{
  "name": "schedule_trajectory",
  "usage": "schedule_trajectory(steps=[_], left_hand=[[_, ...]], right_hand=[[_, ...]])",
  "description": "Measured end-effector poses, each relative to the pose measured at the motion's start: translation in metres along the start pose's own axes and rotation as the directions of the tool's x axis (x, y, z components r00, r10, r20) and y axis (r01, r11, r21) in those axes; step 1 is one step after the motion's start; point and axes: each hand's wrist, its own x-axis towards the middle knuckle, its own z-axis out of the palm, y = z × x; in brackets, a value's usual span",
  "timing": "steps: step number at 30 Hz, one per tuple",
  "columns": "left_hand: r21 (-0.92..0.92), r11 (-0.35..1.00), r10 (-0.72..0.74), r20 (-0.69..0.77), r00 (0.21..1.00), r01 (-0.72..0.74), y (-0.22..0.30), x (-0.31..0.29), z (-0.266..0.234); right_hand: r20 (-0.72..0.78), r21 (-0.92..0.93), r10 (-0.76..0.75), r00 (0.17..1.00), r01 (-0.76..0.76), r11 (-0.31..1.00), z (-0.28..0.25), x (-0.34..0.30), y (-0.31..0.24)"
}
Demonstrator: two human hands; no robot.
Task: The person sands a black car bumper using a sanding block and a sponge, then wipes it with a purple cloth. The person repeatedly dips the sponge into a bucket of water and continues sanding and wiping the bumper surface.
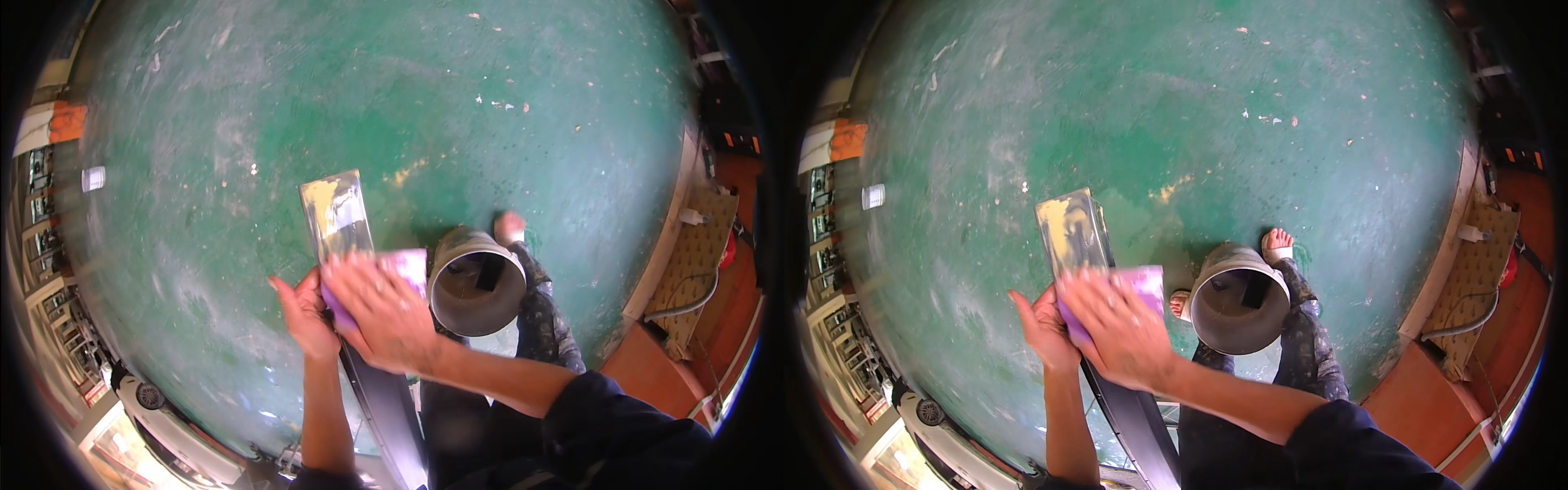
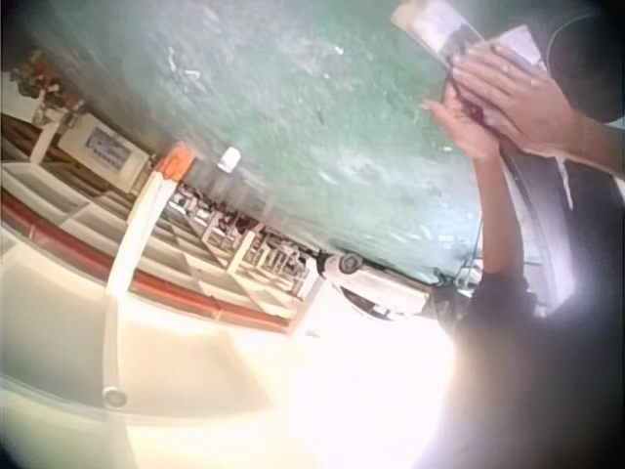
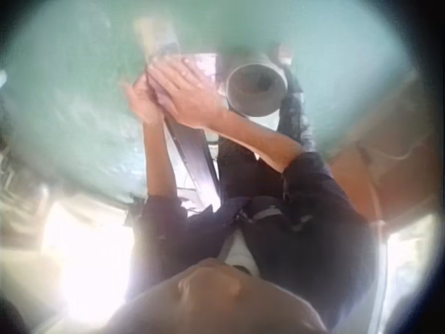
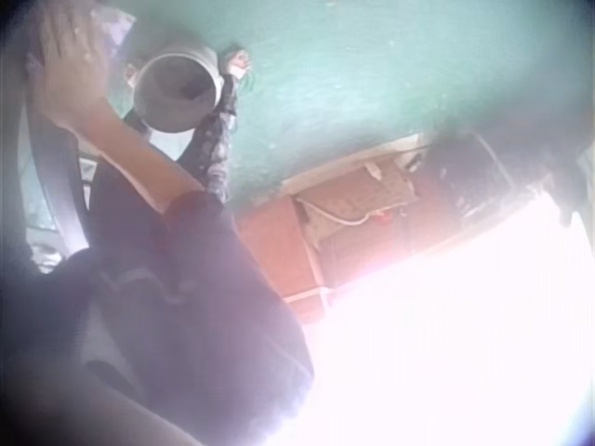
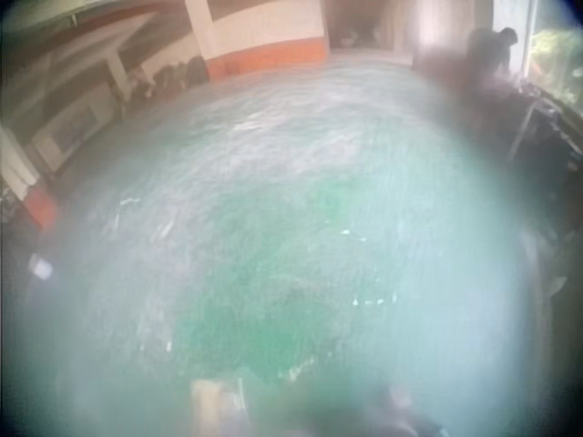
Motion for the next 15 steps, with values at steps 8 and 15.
schedule_trajectory(steps=[8, 15], left_hand=[[-0.057, 0.998, 0.005, -0.055, 0.998, -0.008, -0.005, -0.010, -0.007], [-0.165, 0.975, 0.180, 0.192, 0.965, -0.149, -0.018, 0.001, -0.036]], right_hand=[[0.122, 0.044, -0.092, 0.988, 0.087, 0.995, 0.015, -0.032, 0.007], [-0.173, -0.008, -0.051, 0.984, 0.050, 0.999, -0.012, 0.064, 0.006]])
